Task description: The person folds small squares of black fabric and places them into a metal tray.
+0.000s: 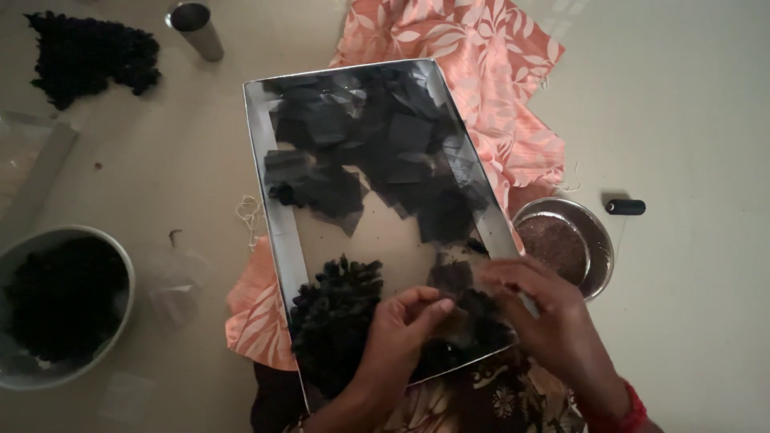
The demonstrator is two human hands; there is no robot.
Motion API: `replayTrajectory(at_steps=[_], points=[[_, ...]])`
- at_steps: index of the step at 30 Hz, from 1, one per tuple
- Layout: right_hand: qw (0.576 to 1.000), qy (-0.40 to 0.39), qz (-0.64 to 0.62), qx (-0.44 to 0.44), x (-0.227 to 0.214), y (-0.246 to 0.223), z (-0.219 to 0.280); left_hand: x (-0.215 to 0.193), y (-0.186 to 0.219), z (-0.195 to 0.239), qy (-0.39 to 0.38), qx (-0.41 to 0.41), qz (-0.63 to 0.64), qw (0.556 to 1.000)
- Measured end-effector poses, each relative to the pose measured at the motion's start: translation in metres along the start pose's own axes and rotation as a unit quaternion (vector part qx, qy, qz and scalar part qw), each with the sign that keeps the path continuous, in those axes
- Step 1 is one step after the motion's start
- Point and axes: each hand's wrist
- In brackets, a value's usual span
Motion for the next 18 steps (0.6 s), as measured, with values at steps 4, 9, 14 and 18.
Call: replayTrajectory(at_steps=[4,9,14,18], points=[[0.986,0.007,0.104,-0.132,0.005,-0.021,-0.025,-0.003,-0.015,-0.001,-0.078,0.046,0.037,0.995],[0.937,-0.108,0.212,-0.254,0.015,-0.007,-0.053,-0.011,-0.032,-0.008,-0.098,0.089,0.014,0.991],[0.931,-0.049,0.233,-0.275,0.008,-0.029,-0.065,-0.008,-0.029,-0.009,-0.051,0.109,0.039,0.992],[0.951,0.017,0.236,-0.201,0.018,-0.061,-0.082,-0.004,-0.034,-0.013,-0.04,0.026,0.072,0.996]])
Point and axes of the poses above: each hand's wrist, its own z-axis away from the middle knuckle, its own x-axis out of the palm, y = z × x, and after that the axes turned 8 degrees about x, right-handed
